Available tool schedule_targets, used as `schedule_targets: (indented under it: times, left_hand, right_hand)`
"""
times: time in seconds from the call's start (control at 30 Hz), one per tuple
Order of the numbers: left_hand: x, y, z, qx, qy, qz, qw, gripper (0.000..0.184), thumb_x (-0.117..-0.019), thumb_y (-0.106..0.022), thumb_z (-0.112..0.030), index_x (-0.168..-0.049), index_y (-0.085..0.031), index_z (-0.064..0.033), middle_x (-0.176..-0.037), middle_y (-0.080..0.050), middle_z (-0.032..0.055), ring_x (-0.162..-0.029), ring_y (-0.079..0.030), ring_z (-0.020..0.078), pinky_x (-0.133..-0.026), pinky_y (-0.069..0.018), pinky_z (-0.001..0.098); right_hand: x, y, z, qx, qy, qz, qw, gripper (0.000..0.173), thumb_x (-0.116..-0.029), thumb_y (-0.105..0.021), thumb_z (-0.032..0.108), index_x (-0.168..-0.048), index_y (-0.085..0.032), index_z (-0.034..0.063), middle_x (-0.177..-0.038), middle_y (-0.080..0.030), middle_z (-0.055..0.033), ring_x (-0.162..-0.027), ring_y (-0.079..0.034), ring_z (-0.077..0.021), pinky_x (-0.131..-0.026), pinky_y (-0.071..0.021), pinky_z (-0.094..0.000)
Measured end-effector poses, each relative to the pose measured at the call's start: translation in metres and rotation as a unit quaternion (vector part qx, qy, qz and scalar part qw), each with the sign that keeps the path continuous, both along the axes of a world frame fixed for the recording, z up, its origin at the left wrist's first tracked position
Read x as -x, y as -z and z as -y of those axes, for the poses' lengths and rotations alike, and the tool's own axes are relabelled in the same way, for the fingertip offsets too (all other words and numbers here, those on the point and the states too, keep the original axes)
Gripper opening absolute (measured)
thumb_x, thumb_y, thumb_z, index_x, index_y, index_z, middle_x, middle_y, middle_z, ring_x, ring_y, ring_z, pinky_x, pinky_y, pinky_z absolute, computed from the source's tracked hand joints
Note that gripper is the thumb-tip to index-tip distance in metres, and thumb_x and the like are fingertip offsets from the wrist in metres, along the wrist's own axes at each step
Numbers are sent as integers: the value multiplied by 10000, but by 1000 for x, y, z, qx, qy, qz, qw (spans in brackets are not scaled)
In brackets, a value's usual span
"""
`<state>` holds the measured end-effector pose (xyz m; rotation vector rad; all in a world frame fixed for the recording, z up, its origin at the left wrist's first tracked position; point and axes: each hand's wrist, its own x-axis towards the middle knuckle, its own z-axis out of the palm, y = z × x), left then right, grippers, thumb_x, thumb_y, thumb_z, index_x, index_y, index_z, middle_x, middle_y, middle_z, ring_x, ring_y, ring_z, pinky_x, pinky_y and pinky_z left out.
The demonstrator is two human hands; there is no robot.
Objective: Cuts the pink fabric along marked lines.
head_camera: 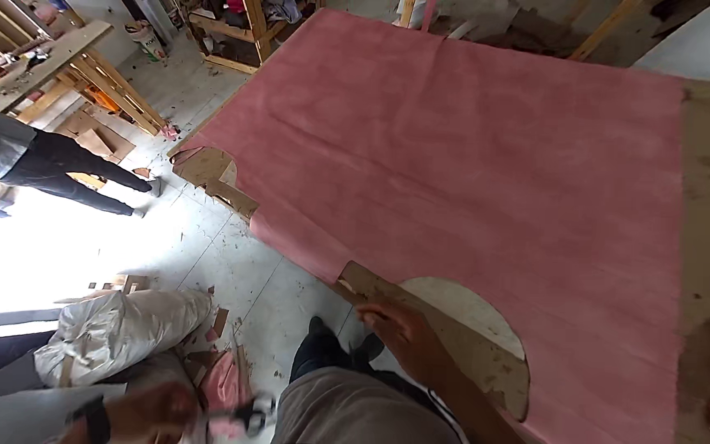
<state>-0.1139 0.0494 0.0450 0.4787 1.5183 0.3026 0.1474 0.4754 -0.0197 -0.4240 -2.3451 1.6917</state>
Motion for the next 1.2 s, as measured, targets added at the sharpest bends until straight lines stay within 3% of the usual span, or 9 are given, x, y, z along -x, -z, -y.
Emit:
schedule_targets:
  times: [0.1, 0.2, 0.4, 0.57, 0.7, 0.83, 0.93, 1.07, 1.2]
  left_hand:
    - [16, -46, -77, -10, 80, -63, 995, 306, -1068, -543, -322, -1168, -717, -91, -901, -753, 79, -763, -735, 204, -753, -634, 431]
    - [11, -69, -162, -111, 118, -62, 985, 285, -1080, -511, -306, -1098, -737, -133, -831, -742, 34, -688, -703, 146, -673, -613, 333]
    - [-8, -26, -287, -337, 33, 135, 931, 383, -1089, -431, -313, -985, -683, -45, -756, -657, 76, -616, -649, 161, -575, -577, 313]
    - [-74, 37, -381, -379, -8, 225, 898, 477, -1079, -432, -449, -959, -708, -79, -707, -649, 61, -545, -633, 157, -503, -564, 308]
    - [-149, 52, -441, -322, -61, 225, 918, 486, -1067, -371, -365, -920, -717, -57, -679, -660, 84, -502, -614, 158, -478, -548, 308]
    - [-223, 53, -486, -268, -98, 252, 925, 561, -1099, -296, -370, -970, -696, 2, -716, -677, 95, -571, -645, 173, -556, -580, 340]
    - [-283, 79, -516, -282, -101, 297, 907, 714, -1093, -217, -541, -1029, -677, 1, -744, -691, 98, -626, -672, 175, -617, -591, 335]
    - [-391, 110, -555, -256, 72, 3, 964, 567, -995, -476, -658, -1047, -722, -150, -833, -700, 32, -785, -688, 195, -759, -583, 471]
    - [-498, 138, -591, -285, 185, -160, 927, 435, -974, -535, -571, -1105, -718, -199, -927, -724, 2, -917, -697, 195, -853, -560, 483]
  right_hand:
    - [20, -13, -4, 28, -115, 15, 993, 392, -1079, -454, 488, -1279, -703, 261, -1198, -700, 89, -1106, -661, -68, -961, -582, -358]
    - [12, -28, -24, 22, -143, 21, 989, 390, -1064, -492, 492, -1343, -659, 276, -1246, -671, 90, -1141, -647, -68, -944, -592, -344]
    - [-68, -43, -74, -135, 16, -37, 990, 216, -1007, -656, 235, -1211, -670, 168, -1333, -627, 0, -1083, -676, -123, -889, -627, -349]
    - [-130, -60, -96, -162, 41, 122, 978, 215, -1005, -616, 211, -1156, -741, 120, -1473, -567, -2, -1309, -567, -106, -1086, -520, -336]
    - [-184, -59, -122, -148, 62, 285, 945, 282, -995, -617, 314, -1197, -720, 147, -1400, -603, 33, -1243, -590, -87, -1044, -528, -343]
    - [-248, -46, -159, -133, 83, 317, 935, 189, -915, -721, 337, -966, -721, 155, -1159, -677, 19, -1035, -650, -117, -898, -572, -382]
    - [-315, -45, -207, -61, 102, 336, 934, 309, -859, -795, 448, -895, -688, 160, -986, -669, 6, -869, -642, -129, -734, -570, -377]
    - [-434, -50, -303, 113, 68, 497, 858, 465, -831, -789, 576, -945, -698, 134, -753, -668, -24, -625, -641, -149, -585, -569, -347]
    - [-494, -31, -369, 175, -6, 592, 787, 448, -904, -745, 516, -910, -689, 71, -695, -653, -67, -571, -636, -174, -566, -565, -337]
